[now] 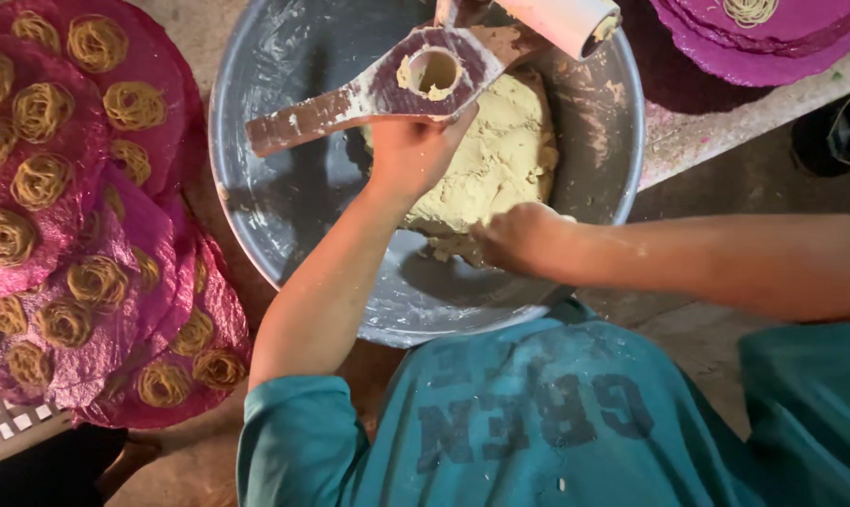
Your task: The person uses a manual dough press to form spiral-shaped dough snacks on pink trays. They repeatedly scoop dough from a metal bowl, load it into the press, and squeeze the handles to extrude the dough into circular patterns.
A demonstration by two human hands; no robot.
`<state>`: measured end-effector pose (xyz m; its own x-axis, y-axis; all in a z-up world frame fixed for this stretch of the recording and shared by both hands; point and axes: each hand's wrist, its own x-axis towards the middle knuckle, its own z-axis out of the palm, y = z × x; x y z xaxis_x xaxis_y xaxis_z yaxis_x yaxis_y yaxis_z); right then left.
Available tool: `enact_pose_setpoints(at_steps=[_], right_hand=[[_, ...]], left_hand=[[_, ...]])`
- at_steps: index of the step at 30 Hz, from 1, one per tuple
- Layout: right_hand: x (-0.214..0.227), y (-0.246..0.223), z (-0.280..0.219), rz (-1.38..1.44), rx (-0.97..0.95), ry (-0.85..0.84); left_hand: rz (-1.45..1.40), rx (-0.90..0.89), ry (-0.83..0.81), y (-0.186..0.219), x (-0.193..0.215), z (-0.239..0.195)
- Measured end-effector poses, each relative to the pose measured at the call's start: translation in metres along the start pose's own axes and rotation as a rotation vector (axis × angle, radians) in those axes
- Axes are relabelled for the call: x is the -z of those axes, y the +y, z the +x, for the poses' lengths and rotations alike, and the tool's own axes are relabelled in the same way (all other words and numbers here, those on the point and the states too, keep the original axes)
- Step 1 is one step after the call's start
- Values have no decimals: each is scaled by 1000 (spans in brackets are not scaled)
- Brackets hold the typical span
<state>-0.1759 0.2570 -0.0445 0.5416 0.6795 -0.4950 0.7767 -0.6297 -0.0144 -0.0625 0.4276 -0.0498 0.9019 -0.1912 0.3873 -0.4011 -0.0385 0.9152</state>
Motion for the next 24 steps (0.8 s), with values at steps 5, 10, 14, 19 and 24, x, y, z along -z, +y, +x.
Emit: enact_pose_setpoints(at_steps=[5, 10, 14, 19, 24], right_hand=[[17, 11, -35, 252, -151, -313], [48, 28, -51, 407, -147, -290], [74, 38, -66, 456, -170, -304], [109, 83, -132, 824, -254, -194], [118, 123, -186, 863, -406, -101]], left_hand=[[-70, 176, -54, -13, -7, -6], [73, 15, -65, -13, -4, -1], [73, 8, -46, -20, 4, 0], [131, 11, -78, -22, 6, 7], [-121, 14, -88, 14, 4, 4]])
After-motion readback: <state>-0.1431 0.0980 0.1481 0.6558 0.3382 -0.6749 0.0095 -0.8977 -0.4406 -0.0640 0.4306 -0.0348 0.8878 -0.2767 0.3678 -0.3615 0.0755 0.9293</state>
